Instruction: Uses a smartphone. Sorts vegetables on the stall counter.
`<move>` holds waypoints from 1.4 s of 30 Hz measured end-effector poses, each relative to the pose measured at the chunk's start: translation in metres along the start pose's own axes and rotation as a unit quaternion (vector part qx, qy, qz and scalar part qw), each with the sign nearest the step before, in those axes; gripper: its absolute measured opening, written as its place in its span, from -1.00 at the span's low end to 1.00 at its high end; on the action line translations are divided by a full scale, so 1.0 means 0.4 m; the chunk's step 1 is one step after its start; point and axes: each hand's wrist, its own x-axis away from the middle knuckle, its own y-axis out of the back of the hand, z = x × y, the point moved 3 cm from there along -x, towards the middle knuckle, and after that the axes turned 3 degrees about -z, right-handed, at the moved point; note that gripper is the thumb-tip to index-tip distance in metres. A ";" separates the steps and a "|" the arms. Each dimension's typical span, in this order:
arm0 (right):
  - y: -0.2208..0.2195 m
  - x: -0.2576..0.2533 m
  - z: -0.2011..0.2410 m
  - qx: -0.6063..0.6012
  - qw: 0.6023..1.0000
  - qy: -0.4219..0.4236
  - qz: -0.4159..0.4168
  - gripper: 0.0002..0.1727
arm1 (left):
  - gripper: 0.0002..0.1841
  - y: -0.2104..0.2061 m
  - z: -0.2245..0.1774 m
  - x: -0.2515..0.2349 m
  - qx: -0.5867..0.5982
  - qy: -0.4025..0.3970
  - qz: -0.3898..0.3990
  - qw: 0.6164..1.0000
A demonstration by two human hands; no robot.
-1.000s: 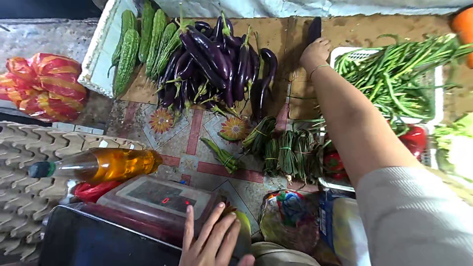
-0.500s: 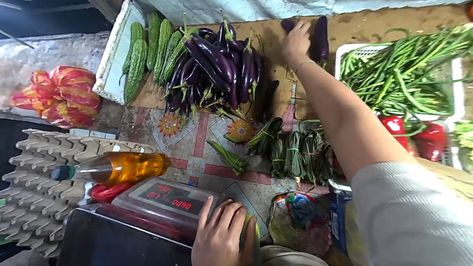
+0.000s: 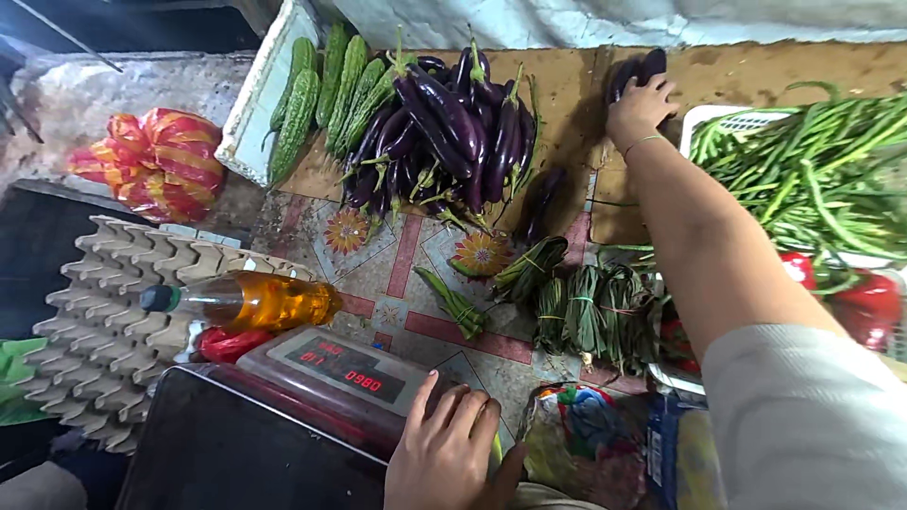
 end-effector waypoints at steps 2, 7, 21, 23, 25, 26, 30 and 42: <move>0.039 0.037 0.075 -0.062 0.994 0.087 -0.002 -0.26 | -0.57 -0.001 0.000 -0.001 -0.005 -0.009 -0.003 1.000; 0.078 0.167 0.301 -0.292 0.931 0.117 0.184 -0.45 | -0.55 -0.001 -0.002 -0.003 -0.009 -0.004 0.007 1.000; 0.204 0.005 0.176 -0.224 0.954 0.143 -0.137 -0.32 | -0.52 -0.005 -0.007 -0.004 -0.017 -0.002 0.019 1.000; 0.191 0.032 0.168 -0.135 0.936 0.300 -0.124 -0.39 | -0.52 -0.003 -0.008 -0.003 -0.016 -0.002 0.023 1.000; 0.141 0.071 0.155 -0.014 0.878 0.475 -0.051 -0.57 | -0.51 -0.002 -0.008 -0.004 -0.016 -0.004 0.024 1.000; 0.099 0.080 0.141 0.047 0.838 0.543 -0.022 -0.55 | -0.51 -0.003 -0.008 -0.005 -0.018 -0.005 0.025 1.000; -0.045 0.084 0.093 0.174 0.760 0.625 0.031 -0.53 | -0.52 -0.003 -0.007 -0.005 -0.026 -0.005 0.025 0.999; -0.043 0.076 0.168 -0.188 0.981 -0.014 0.038 0.16 | -0.54 0.001 -0.006 -0.004 -0.015 0.005 0.033 0.999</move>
